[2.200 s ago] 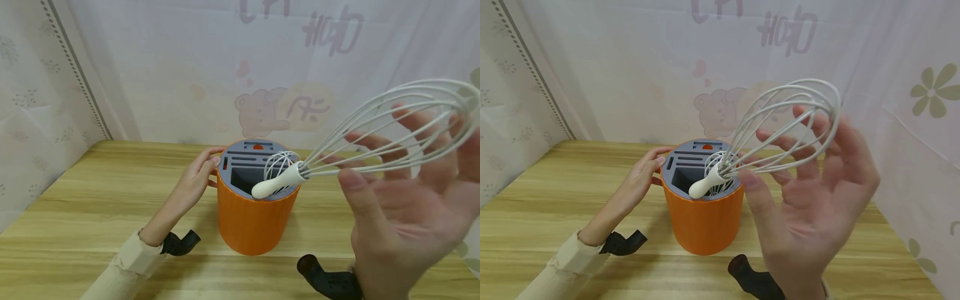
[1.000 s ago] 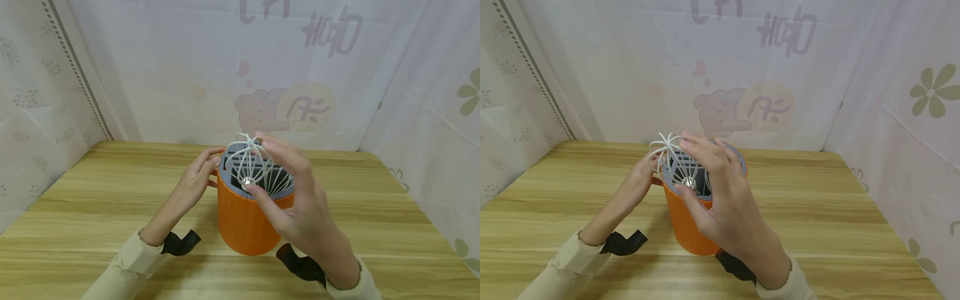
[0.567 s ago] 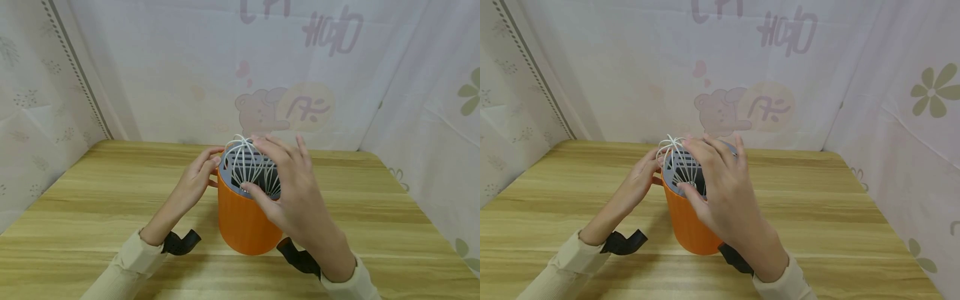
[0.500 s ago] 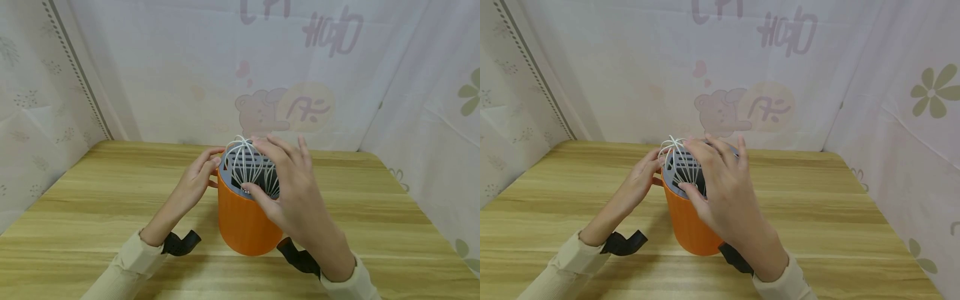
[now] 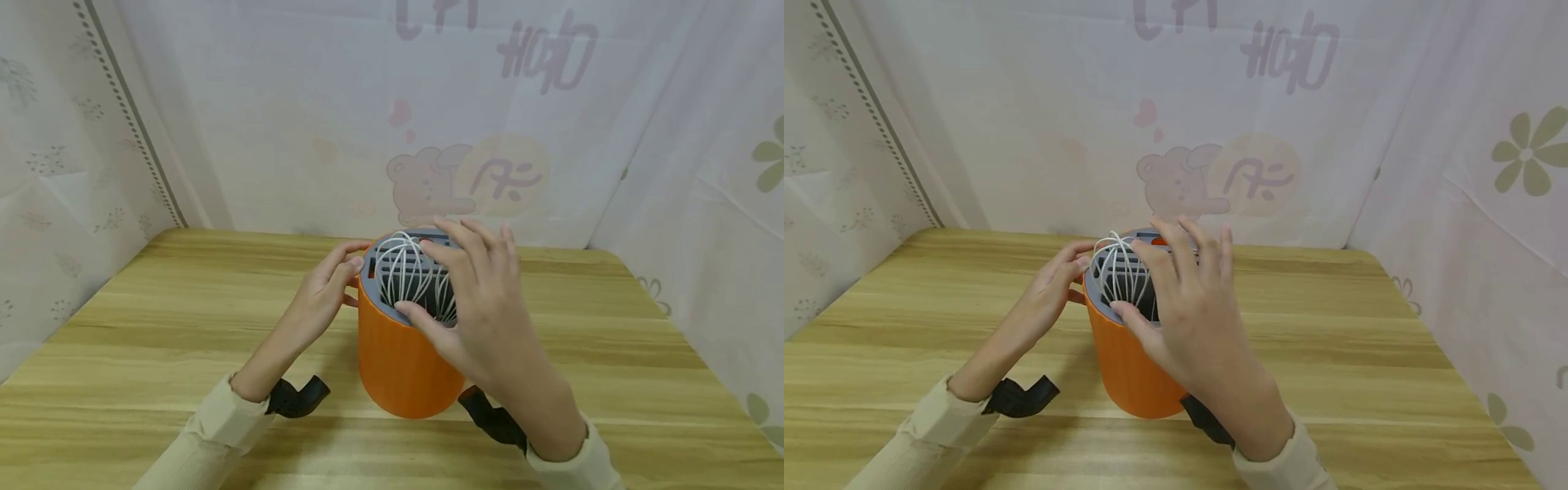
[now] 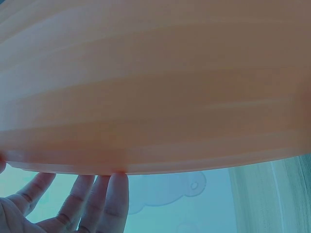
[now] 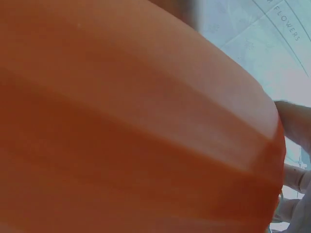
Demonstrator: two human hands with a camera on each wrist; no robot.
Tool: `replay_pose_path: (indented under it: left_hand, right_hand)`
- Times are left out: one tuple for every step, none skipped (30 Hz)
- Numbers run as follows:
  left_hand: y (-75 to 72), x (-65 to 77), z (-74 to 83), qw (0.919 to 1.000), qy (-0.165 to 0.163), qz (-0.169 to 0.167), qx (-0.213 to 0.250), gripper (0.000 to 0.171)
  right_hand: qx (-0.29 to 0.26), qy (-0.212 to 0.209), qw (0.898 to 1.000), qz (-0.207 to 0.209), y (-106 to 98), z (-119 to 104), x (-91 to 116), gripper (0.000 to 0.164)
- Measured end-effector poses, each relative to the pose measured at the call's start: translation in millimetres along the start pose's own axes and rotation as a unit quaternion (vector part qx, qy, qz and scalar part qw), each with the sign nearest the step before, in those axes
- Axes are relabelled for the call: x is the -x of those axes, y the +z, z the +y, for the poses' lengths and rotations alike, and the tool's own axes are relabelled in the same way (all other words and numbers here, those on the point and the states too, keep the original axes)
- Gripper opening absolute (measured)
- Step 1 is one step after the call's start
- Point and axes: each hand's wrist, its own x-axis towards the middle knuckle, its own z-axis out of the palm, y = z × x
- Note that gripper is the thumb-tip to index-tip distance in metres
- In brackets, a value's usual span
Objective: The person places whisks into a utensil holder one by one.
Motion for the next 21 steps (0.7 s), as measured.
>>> replay_pose_path:
  left_hand:
    - [0.1,0.0,-0.1,1.0000,0.000,0.000,0.000,0.034]
    - [0.2,0.0,-0.2,1.0000,0.000,-0.001,0.000,0.034]
    - [0.2,-0.1,-0.3,1.0000,0.000,-0.002,0.000,0.035]
    - [0.2,-0.1,-0.3,1.0000,0.000,-0.002,-0.001,0.035]
    - [0.2,-0.1,-0.3,1.0000,0.000,-0.003,-0.001,0.035]
    - [0.1,-0.1,-0.3,1.0000,0.000,-0.003,-0.002,0.035]
    - [0.1,-0.1,-0.3,1.0000,0.000,-0.002,-0.001,0.035]
    - [0.1,-0.1,-0.3,1.0000,0.000,-0.002,-0.001,0.035]
    - [0.2,-0.2,-0.3,1.0000,-0.001,-0.002,-0.002,0.035]
    - [0.2,-0.2,-0.3,1.0000,-0.001,-0.002,-0.002,0.035]
    - [0.3,-0.2,-0.2,1.0000,-0.002,-0.002,-0.001,0.035]
    - [0.3,-0.2,-0.3,1.0000,-0.003,-0.002,-0.001,0.034]
    - [0.4,-0.2,-0.3,1.0000,-0.004,-0.002,-0.001,0.034]
    - [0.5,-0.3,-0.4,1.0000,-0.004,-0.002,-0.001,0.035]
    - [0.5,-0.3,-0.5,1.0000,-0.005,-0.002,0.000,0.035]
    - [0.5,-0.3,-0.5,1.0000,-0.005,-0.002,0.000,0.035]
    - [0.4,-0.2,-0.6,1.0000,-0.006,-0.002,0.001,0.035]
    - [0.4,-0.3,-0.7,1.0000,-0.006,-0.002,0.001,0.035]
    - [0.3,-0.2,-0.8,1.0000,-0.006,-0.002,0.001,0.035]
    - [0.1,-0.1,-0.9,1.0000,-0.006,-0.002,0.001,0.035]
    - [0.0,-0.1,-0.9,1.0000,-0.006,-0.002,0.000,0.035]
  right_hand:
    - [0.003,0.000,1.000,-0.001,-1,0,0,0.061]
    - [0.003,0.000,1.000,-0.002,-1,1,0,0.059]
    - [0.005,0.000,1.000,-0.003,-2,1,0,0.057]
    - [0.005,-0.001,1.000,-0.004,-2,1,0,0.055]
    - [0.004,-0.001,1.000,-0.006,-3,1,0,0.054]
    - [0.002,-0.001,1.000,-0.009,-3,1,0,0.053]
    - [0.000,-0.002,1.000,-0.012,-3,0,0,0.052]
    - [-0.003,-0.003,1.000,-0.015,-4,0,0,0.052]
    - [-0.005,-0.005,1.000,-0.018,-4,0,0,0.051]
    - [-0.007,-0.006,1.000,-0.021,-4,0,0,0.051]
    - [-0.010,-0.006,1.000,-0.023,-5,0,0,0.050]
    - [-0.013,-0.006,1.000,-0.026,-5,0,0,0.050]
    - [-0.016,-0.005,0.999,-0.029,-6,1,0,0.049]
    - [-0.019,-0.003,0.999,-0.030,-7,1,1,0.047]
    - [-0.023,0.000,0.999,-0.032,-8,1,1,0.046]
    - [-0.028,0.002,0.999,-0.032,-9,1,1,0.045]
    - [-0.034,0.005,0.999,-0.033,-10,1,1,0.044]
    - [-0.039,0.006,0.999,-0.033,-11,1,0,0.042]
    - [-0.042,0.007,0.999,-0.033,-11,1,0,0.041]
    - [-0.046,0.007,0.998,-0.031,-12,1,-1,0.041]
    - [-0.051,0.005,0.998,-0.029,-13,1,-1,0.041]
